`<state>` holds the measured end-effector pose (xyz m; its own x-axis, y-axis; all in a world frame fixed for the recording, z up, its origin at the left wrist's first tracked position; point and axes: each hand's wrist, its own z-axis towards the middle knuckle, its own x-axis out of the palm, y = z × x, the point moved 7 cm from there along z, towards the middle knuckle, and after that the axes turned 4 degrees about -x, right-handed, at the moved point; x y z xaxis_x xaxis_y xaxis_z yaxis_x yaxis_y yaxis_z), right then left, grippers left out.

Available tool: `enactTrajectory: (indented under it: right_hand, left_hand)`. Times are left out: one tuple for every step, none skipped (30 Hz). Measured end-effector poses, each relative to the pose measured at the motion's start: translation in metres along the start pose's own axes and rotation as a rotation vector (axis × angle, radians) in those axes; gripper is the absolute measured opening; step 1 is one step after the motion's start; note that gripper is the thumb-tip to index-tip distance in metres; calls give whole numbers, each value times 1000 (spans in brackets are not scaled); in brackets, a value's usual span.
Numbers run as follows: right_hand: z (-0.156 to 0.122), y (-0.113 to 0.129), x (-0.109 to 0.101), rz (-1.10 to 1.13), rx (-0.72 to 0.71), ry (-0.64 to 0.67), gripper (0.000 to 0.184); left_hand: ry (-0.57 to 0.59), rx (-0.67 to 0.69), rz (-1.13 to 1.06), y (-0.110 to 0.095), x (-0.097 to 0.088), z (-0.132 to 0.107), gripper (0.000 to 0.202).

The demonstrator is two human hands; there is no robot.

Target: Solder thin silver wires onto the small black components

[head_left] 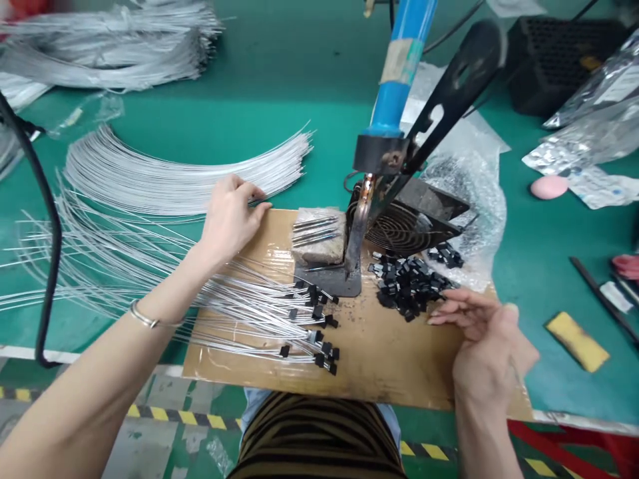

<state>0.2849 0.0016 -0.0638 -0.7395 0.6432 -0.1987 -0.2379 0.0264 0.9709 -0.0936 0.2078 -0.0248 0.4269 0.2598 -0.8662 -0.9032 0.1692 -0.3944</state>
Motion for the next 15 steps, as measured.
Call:
enactTrajectory:
  right_hand:
    - [0, 0, 0, -1, 2, 0, 62]
    - [0, 0, 0, -2, 3, 0, 62]
    - [-1, 1, 0, 0, 3, -1, 61]
    - [-1, 1, 0, 3, 2, 1, 61]
    - [-1, 1, 0, 8, -1, 1, 60]
    - [-1, 1, 0, 12, -7, 1, 58]
    - [-1, 2, 0, 16, -13, -1, 57]
    - [-1, 1, 0, 18, -16, 0, 55]
    - [-1, 2, 0, 16, -20, 1, 54]
    - [-1, 1, 0, 13, -21, 1, 54]
    - [-1, 1, 0, 9, -21, 1, 54]
    - [-1, 1, 1, 2, -21, 4, 55]
    - [-1, 1, 1, -5, -21, 6, 55]
    - [-2, 2, 1, -10, -21, 6, 56]
    - [-3, 2, 0, -11, -20, 1, 55]
  left_hand:
    - [5, 9, -1, 3, 7, 7, 4]
    - [4, 19, -3, 4, 11, 11, 7]
    - [-2, 28, -5, 5, 13, 13, 9]
    - [-15, 36, -9, 5, 12, 13, 10]
    - [-28, 44, -12, 4, 9, 12, 9]
    - [-45, 50, -14, 3, 4, 9, 10]
    - [-69, 56, -21, 0, -3, 6, 12]
    - [-88, 65, -35, -3, -10, 3, 14]
    - [-122, 69, -58, -6, -19, -1, 14]
    - [-151, 75, -107, -10, -27, -4, 12]
    - [-164, 71, -166, -13, -34, -8, 10]
    - [-179, 54, -231, -16, -40, -11, 9]
    - [-182, 21, -296, -18, -44, -15, 9]
    - [-180, -7, -338, -20, -48, -19, 8]
    - [-158, -31, -380, -23, -50, -23, 7]
